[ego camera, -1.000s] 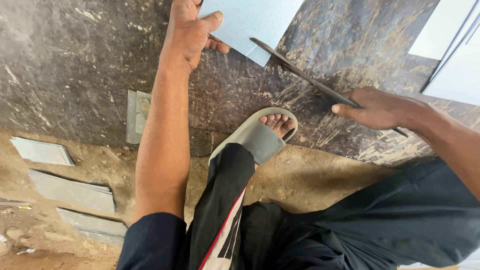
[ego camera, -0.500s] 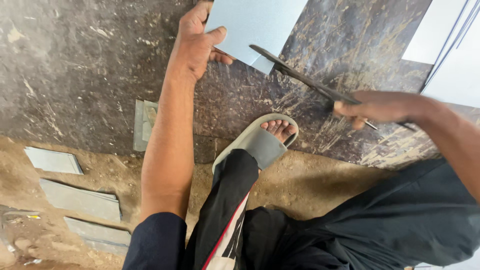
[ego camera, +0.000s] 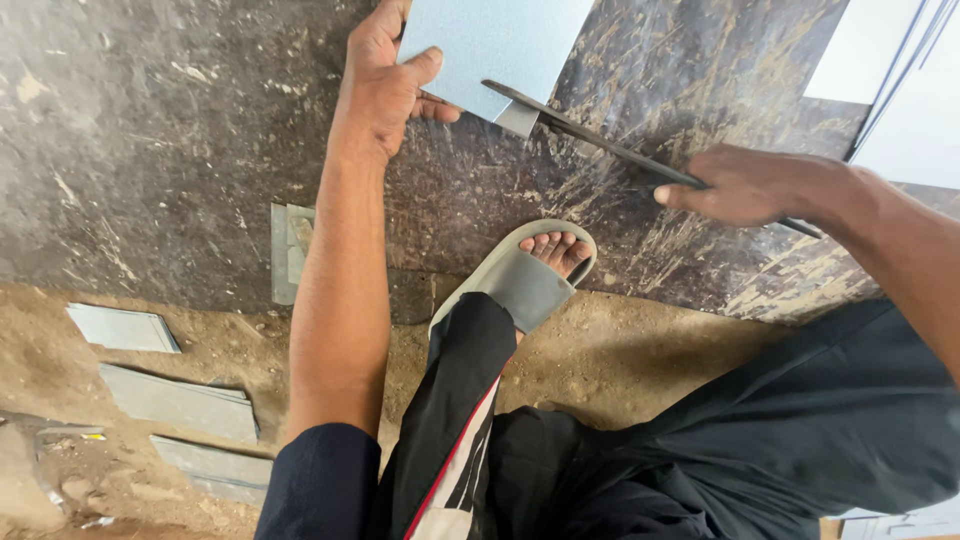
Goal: The person sits on the floor and marks a line on a flat sheet with a pen, then uses shears to cut the sheet along the marked line, trimming off a strip and setting the cut piece aside.
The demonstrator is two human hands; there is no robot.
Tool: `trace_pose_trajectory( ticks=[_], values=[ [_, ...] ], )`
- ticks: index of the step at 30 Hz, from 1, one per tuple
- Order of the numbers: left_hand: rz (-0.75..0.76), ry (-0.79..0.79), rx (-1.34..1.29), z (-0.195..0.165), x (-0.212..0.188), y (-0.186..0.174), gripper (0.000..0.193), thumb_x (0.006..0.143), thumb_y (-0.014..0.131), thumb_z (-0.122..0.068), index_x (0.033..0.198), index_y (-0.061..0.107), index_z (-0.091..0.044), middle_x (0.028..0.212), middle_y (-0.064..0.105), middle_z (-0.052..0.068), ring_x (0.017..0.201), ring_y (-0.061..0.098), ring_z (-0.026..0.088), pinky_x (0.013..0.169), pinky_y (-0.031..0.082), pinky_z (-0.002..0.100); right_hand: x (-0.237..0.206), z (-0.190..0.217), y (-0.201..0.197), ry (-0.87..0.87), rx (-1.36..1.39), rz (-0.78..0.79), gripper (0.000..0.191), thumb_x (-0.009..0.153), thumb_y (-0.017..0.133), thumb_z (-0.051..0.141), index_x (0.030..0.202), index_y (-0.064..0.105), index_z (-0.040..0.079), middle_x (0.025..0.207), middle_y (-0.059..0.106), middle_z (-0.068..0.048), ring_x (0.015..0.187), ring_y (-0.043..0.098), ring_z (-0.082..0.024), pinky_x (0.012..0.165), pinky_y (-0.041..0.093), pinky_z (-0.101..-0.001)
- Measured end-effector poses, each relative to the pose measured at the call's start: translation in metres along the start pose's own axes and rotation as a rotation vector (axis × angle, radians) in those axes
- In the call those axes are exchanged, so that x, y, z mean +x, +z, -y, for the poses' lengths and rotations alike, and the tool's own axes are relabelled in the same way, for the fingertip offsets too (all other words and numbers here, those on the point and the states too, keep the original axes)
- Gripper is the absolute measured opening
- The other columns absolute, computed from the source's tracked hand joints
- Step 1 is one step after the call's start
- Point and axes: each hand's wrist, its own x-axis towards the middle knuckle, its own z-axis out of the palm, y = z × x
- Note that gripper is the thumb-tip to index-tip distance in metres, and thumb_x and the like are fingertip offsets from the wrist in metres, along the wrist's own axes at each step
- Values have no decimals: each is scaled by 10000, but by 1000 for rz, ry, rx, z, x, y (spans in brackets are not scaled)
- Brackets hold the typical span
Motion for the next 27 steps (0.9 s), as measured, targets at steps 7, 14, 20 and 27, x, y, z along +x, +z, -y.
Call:
trace_pose_trajectory(
  ticks=[7,14,20,27],
  values=[
    [80,-9,-88,9,-6,7,352,1040,574,10,1386,553,-45,1216,723,136,851,800,249,592,692,344,-14,5,-7,-11,104,71,657,982,293,687,1353,512,192,1004,473,5,939,495,-177,851,498,-553],
    [40,46,-66,9,-9,10,367,1011,556,25,1371,553,-47,1127,728,138,765,770,233,555,659,334,-10,22,15,-41,46,-27,701,956,229,698,1090,582,107,935,547,-88,867,582,-254,860,551,-524],
    [10,-44,-98,4,-6,18,287,994,561,36,1277,577,-12,1069,740,156,740,771,241,535,659,341,-20,18,39,-138,-15,-225,810,1047,227,696,1175,596,-13,1233,507,-212,1109,539,-364,928,479,-630],
    [-19,-53,-245,10,-19,32,248,998,571,26,1244,582,0,1058,737,176,746,761,262,540,642,359,-101,-47,124,58,892,-192,722,831,540,716,1235,742,153,1128,739,-164,955,747,-399,916,595,-535]
  ],
)
